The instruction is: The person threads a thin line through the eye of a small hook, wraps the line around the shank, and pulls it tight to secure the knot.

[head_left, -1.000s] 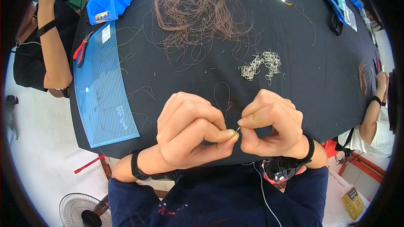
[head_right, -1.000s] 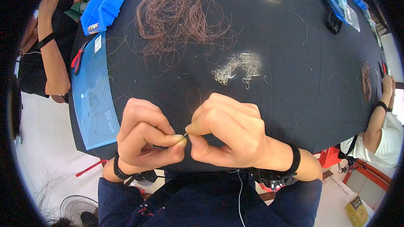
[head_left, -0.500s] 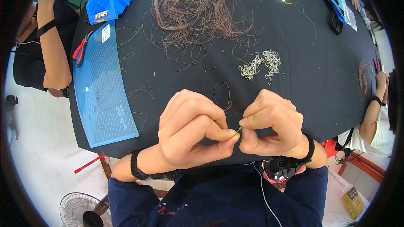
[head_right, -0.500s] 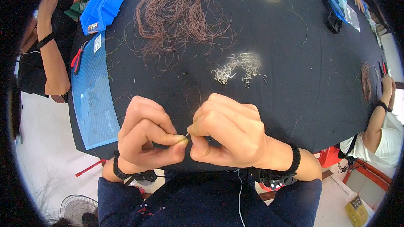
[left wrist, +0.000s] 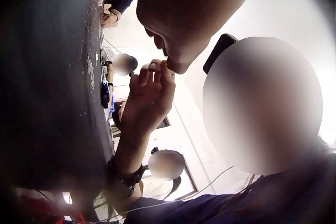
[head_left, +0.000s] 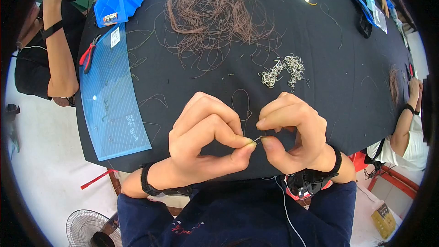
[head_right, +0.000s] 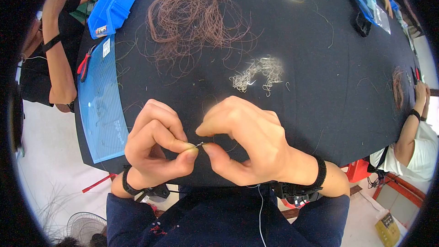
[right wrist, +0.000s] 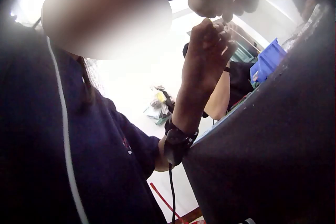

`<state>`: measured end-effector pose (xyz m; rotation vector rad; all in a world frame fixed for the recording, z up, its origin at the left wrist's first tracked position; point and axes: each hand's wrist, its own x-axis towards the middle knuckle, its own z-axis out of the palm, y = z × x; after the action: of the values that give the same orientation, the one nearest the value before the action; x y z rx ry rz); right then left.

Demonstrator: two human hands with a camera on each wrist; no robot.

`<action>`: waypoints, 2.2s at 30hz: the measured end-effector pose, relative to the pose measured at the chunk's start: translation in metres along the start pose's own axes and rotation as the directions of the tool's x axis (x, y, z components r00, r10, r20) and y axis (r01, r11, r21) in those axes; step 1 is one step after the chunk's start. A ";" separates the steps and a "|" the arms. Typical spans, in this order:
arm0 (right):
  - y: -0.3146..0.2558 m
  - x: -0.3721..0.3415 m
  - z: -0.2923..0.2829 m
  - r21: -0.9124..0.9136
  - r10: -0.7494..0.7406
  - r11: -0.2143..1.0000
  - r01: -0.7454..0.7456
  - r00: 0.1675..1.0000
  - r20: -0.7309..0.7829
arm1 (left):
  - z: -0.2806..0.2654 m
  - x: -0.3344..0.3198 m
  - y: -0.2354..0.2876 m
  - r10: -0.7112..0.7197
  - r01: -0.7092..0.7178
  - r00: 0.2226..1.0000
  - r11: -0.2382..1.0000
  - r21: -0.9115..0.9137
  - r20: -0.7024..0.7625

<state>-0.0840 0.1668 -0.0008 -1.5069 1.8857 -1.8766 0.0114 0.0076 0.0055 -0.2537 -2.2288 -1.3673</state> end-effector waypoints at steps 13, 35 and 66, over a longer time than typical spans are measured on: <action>0.004 0.000 0.000 -0.004 -0.060 0.998 0.060 0.998 0.027 | -0.001 0.001 0.001 0.009 -0.009 1.000 1.000 0.024 -0.002; -0.001 0.002 -0.001 0.060 0.052 0.997 -0.054 0.998 0.029 | 0.001 -0.001 0.001 -0.042 0.042 0.999 0.999 -0.033 -0.009; 0.002 -0.001 0.001 -0.032 -0.065 0.997 0.064 0.998 -0.015 | 0.002 0.000 0.000 0.022 -0.021 0.997 1.000 -0.012 0.073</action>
<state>-0.0840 0.1666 -0.0032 -1.5857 1.9047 -1.8992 0.0109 0.0090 0.0047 -0.3362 -2.2714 -1.3803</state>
